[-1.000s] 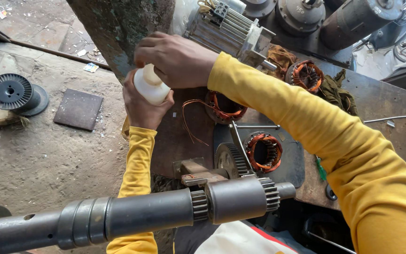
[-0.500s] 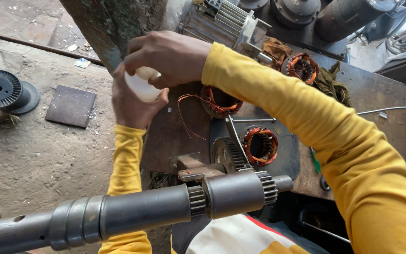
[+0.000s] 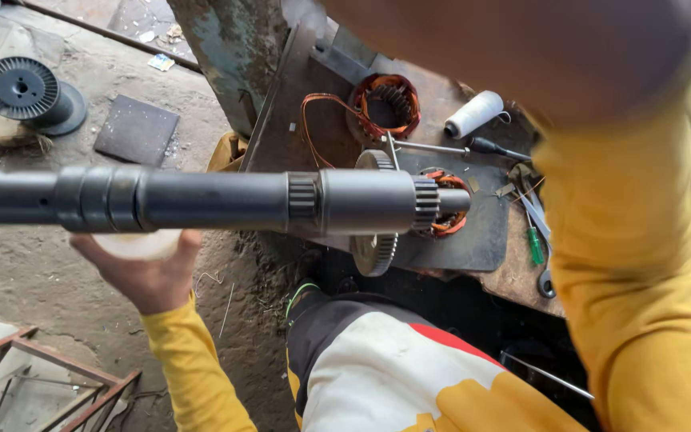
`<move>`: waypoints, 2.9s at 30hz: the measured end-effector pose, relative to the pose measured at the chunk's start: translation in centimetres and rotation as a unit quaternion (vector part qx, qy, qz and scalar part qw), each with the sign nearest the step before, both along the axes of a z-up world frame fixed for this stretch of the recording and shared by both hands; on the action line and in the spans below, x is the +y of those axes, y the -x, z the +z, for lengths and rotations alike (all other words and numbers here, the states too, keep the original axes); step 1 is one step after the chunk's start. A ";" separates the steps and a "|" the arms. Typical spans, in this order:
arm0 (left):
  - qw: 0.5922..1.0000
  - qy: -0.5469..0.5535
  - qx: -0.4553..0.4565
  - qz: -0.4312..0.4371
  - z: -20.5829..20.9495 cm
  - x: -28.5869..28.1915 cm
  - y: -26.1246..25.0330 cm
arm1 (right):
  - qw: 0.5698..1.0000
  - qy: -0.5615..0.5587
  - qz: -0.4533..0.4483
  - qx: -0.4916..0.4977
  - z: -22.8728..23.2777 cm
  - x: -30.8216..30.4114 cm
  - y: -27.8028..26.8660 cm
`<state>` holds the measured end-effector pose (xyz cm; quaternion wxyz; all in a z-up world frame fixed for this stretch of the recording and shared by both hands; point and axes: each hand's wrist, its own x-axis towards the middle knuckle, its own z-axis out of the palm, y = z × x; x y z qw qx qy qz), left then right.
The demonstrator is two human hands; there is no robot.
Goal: The person winds copper wire onto a motor stator using a manual winding machine. They use a screwdriver to guide the wire into the stator slots, then wipe the wire with a cloth and continue winding.
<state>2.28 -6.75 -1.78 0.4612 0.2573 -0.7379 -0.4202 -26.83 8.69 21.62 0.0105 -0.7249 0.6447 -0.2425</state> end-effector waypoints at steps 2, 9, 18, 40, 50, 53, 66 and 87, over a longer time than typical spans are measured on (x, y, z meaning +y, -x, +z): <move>0.998 0.018 -0.035 0.050 -0.6 4.2 -4.1 | 0.999 0.015 -0.028 0.006 1.9 8.1 -5.7; 0.994 -0.078 -0.068 0.026 3.0 20.9 -7.4 | 0.982 -0.097 -0.159 0.032 -3.5 12.0 -23.6; 0.975 -0.049 -0.078 -0.205 2.8 22.9 -3.3 | 0.993 -0.103 -0.057 -0.015 -6.8 17.5 -18.9; 0.929 0.032 -0.150 -0.336 2.4 20.4 3.4 | 0.789 0.107 -0.540 -0.273 -16.0 29.7 -13.3; 0.936 0.075 -0.151 -0.310 0.2 20.8 7.7 | 0.742 0.034 -0.669 0.027 -29.2 33.5 -7.6; 0.937 0.058 -0.138 -0.316 0.4 21.1 8.6 | 0.641 -0.027 -0.764 0.061 -28.4 37.3 -8.5; 0.946 0.043 -0.173 -0.271 2.3 20.8 0.0 | 0.695 0.109 -0.705 -0.095 -17.6 39.4 -14.9; 0.961 0.235 -0.115 -0.094 8.5 23.7 -4.5 | 0.971 0.123 -0.157 -0.130 -5.4 26.4 -23.2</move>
